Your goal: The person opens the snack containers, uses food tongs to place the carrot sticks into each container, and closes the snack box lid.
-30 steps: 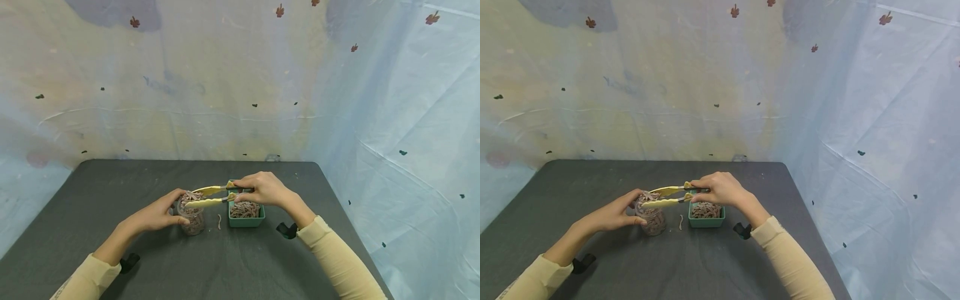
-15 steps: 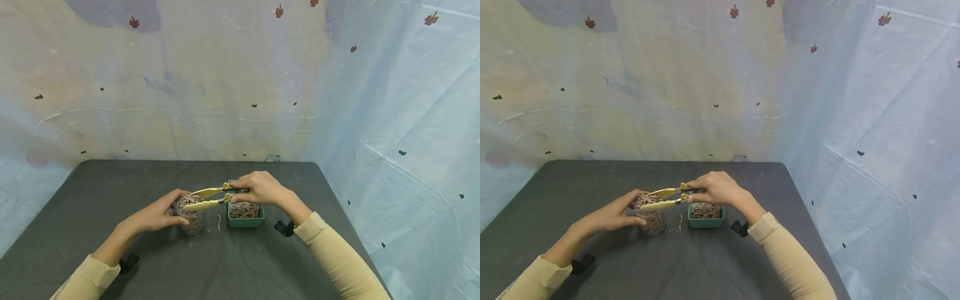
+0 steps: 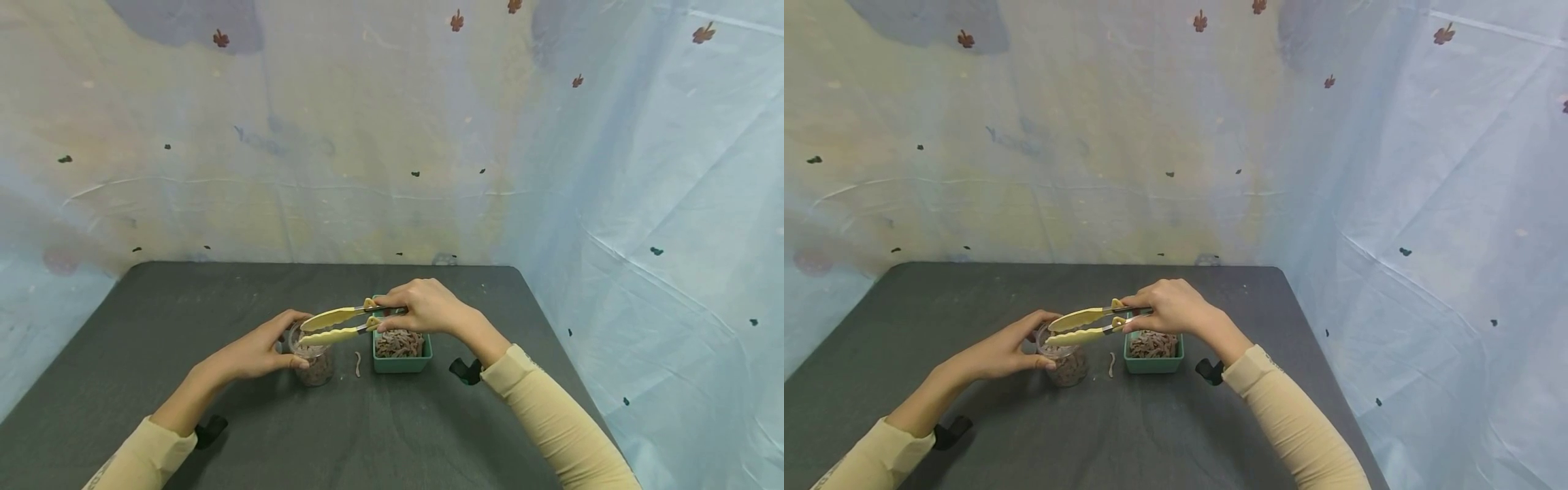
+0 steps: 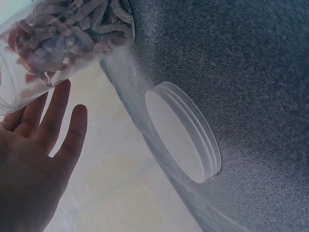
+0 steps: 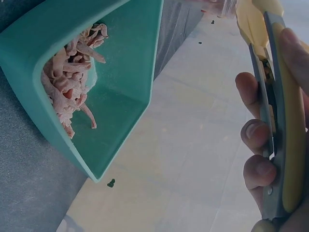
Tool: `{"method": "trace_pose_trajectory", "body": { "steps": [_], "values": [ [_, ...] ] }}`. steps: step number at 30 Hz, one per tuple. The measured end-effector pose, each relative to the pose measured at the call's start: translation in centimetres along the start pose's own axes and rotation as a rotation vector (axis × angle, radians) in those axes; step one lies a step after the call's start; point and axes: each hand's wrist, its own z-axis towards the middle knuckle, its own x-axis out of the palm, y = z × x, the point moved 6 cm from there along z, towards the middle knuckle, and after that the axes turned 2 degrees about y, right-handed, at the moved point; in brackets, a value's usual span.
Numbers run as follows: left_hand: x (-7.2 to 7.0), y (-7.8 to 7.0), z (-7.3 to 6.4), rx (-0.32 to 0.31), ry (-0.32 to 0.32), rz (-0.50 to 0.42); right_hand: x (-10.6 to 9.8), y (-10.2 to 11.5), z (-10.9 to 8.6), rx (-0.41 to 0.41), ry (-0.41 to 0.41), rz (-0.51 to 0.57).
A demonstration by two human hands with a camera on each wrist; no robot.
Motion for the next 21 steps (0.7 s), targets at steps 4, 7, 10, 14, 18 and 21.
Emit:
{"method": "trace_pose_trajectory", "body": {
  "steps": [4,7,10,14,18,21],
  "values": [
    [0.1,0.1,0.0,-0.003,-0.001,0.006,0.0,0.0,-0.2,-0.007,-0.013,-0.006],
    [0.1,0.1,0.1,-0.012,-0.001,0.009,-0.2,0.0,-0.5,-0.006,-0.038,-0.002],
    [0.0,0.2,0.1,-0.022,-0.003,0.014,-0.4,-0.2,-1.2,0.016,-0.072,0.013],
    [0.0,0.1,0.1,-0.014,-0.004,0.01,-0.6,-1.0,-2.7,0.069,-0.131,0.046],
    [0.0,0.0,0.1,0.005,-0.004,-0.002,-0.6,-2.1,-4.6,0.131,-0.203,0.105],
    [0.0,0.0,0.1,0.009,-0.005,-0.005,-0.6,-3.0,-6.1,0.187,-0.262,0.149]
  ]
}}
